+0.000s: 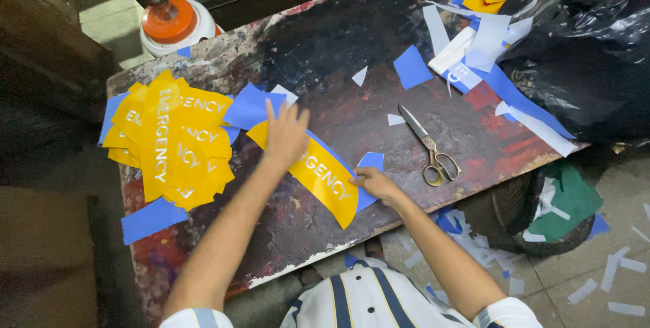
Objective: The person uses shears to cut yellow 'EMERGENCY' stickers from blue backing sheets on a worktable. They trim the edges of each sticker, peel off the backing, and place the finished pieces into a pile. Excess backing material is discarded into a black bag.
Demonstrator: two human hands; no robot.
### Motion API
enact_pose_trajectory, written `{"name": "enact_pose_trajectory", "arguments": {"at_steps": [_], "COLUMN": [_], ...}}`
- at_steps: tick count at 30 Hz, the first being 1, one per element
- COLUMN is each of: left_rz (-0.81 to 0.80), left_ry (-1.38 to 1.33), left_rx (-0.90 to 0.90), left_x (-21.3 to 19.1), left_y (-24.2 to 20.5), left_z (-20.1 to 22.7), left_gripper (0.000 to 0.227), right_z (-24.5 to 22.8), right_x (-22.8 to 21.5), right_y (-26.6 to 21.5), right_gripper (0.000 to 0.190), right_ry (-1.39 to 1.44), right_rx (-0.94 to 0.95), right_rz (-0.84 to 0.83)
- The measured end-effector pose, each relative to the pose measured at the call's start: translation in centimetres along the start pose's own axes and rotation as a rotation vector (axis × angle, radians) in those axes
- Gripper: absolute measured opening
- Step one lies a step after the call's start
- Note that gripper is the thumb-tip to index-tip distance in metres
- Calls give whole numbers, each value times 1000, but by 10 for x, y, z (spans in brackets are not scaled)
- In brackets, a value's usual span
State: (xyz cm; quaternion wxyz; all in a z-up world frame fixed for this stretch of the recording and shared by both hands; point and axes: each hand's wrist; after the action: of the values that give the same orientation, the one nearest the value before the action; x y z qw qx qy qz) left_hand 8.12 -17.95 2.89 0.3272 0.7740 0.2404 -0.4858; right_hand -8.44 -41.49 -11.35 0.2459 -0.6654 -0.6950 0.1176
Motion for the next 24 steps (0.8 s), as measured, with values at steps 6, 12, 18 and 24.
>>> {"name": "enact_pose_trajectory", "arguments": {"at_steps": [6, 12, 18, 24], "left_rz": [-313, -258, -285, -228], "left_ry": [-620, -679, -662, -699], "left_rx": [-167, -367, -358, -331], "left_x": [-27, -30, -36, -20], "left_y": [-79, -93, -103, -111], "left_z": [132, 151, 159, 163], "left_gripper": [80, 85, 95, 66], "right_z": [20, 23, 13, -2], "right_x": [-9, -8, -5, 5], "right_y": [-17, -29, -38, -50], "right_gripper": [32, 30, 19, 27], "right_ry": [4, -77, -402, -461], "right_rx": [-137, -185, -210, -238], "right_rz": [-48, 168, 224, 276]}}
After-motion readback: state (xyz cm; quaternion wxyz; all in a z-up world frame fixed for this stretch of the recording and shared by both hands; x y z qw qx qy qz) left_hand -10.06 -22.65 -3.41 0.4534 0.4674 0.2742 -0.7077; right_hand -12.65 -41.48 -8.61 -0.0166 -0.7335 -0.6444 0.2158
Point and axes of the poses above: each hand's wrist, its own y-axis towards the middle knuckle, its own x-axis out of the palm, z = x × y, and after that the axes turned 12 degrees about y, right-handed
